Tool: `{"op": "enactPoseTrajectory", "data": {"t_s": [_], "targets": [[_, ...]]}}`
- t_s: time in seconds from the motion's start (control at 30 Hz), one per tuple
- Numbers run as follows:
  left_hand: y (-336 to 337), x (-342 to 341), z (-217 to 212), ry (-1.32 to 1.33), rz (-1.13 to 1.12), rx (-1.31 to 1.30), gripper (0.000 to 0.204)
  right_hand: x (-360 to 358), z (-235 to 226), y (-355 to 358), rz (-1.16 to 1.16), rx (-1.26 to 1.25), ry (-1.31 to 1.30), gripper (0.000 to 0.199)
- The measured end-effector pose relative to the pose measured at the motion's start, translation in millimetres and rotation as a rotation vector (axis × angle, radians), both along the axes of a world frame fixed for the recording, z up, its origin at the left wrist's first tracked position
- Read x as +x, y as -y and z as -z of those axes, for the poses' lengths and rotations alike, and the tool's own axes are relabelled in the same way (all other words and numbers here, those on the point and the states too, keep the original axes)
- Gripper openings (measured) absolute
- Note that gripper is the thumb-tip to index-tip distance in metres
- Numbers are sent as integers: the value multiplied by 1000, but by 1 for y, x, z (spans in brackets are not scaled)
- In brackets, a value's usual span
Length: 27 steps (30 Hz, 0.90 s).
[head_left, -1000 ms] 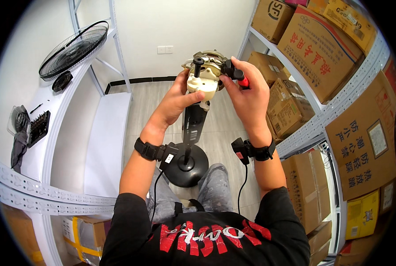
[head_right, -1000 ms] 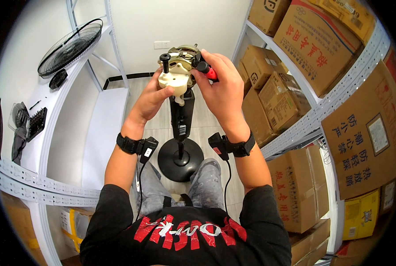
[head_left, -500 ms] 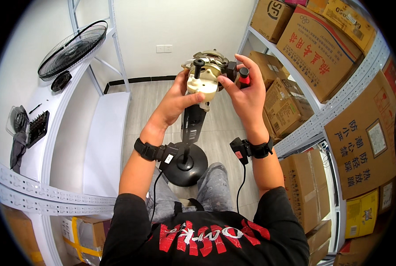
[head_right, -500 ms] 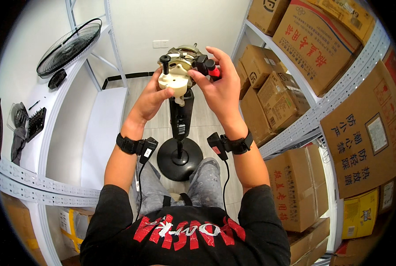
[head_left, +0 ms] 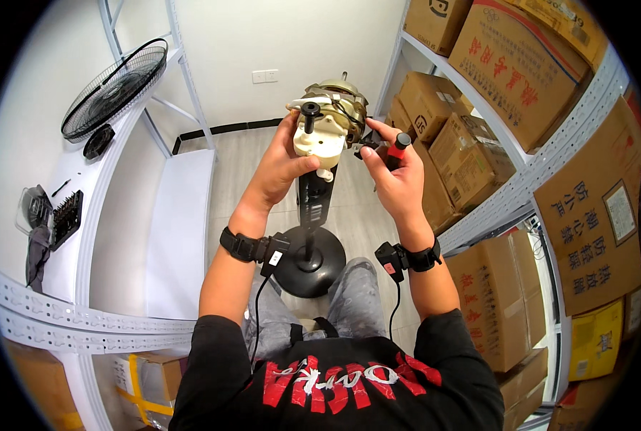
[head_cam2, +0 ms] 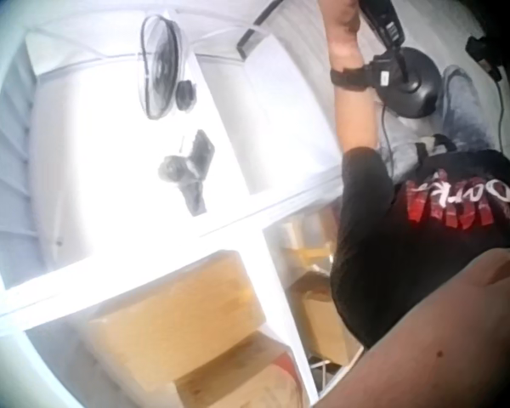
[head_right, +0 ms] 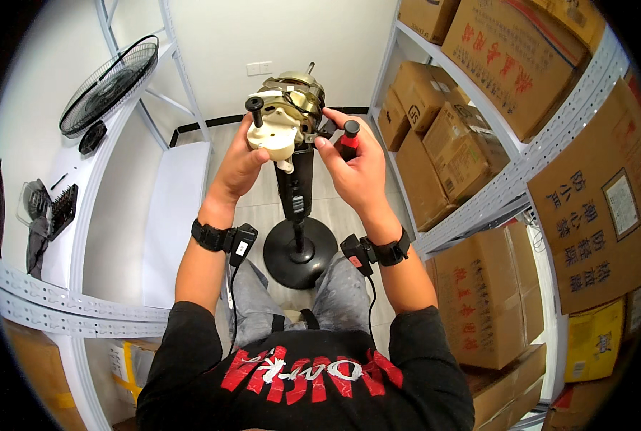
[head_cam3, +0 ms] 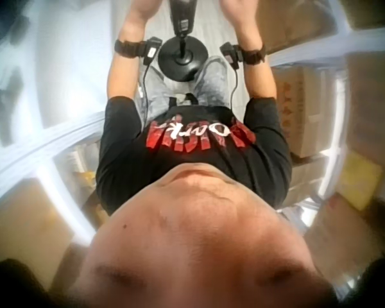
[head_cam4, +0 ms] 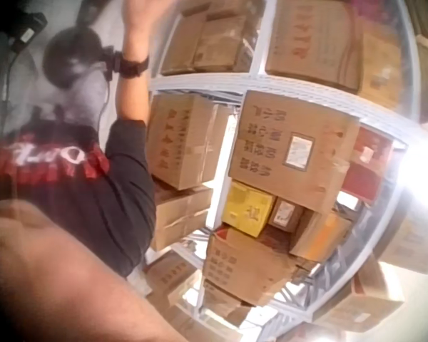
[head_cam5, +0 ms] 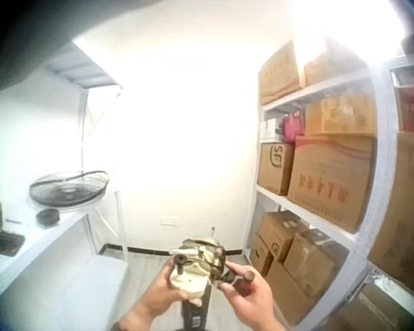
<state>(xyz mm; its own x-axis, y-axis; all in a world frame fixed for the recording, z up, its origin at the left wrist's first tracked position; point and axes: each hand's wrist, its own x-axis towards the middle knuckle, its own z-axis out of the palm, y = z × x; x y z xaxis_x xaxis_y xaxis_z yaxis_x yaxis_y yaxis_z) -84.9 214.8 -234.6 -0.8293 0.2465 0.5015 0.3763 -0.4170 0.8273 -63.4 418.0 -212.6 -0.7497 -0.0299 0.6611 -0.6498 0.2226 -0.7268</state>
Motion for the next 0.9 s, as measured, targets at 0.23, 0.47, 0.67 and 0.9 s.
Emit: {"op": "enactPoseTrajectory", "data": {"t_s": [0.23, 0.47, 0.67, 0.9], "targets": [[-1, -1, 0, -21, -21, -52, 102, 2, 5, 4, 80, -48, -75, 41], [-3, 4, -6, -29, 3, -56, 102, 15, 6, 4, 112, -12, -88, 30], [-6, 2, -4, -19, -3, -24, 103, 13, 7, 13, 201, 29, -201, 30], [-5, 2, -5, -30, -15, -41, 104, 14, 9, 16, 274, 71, -210, 33]]}}
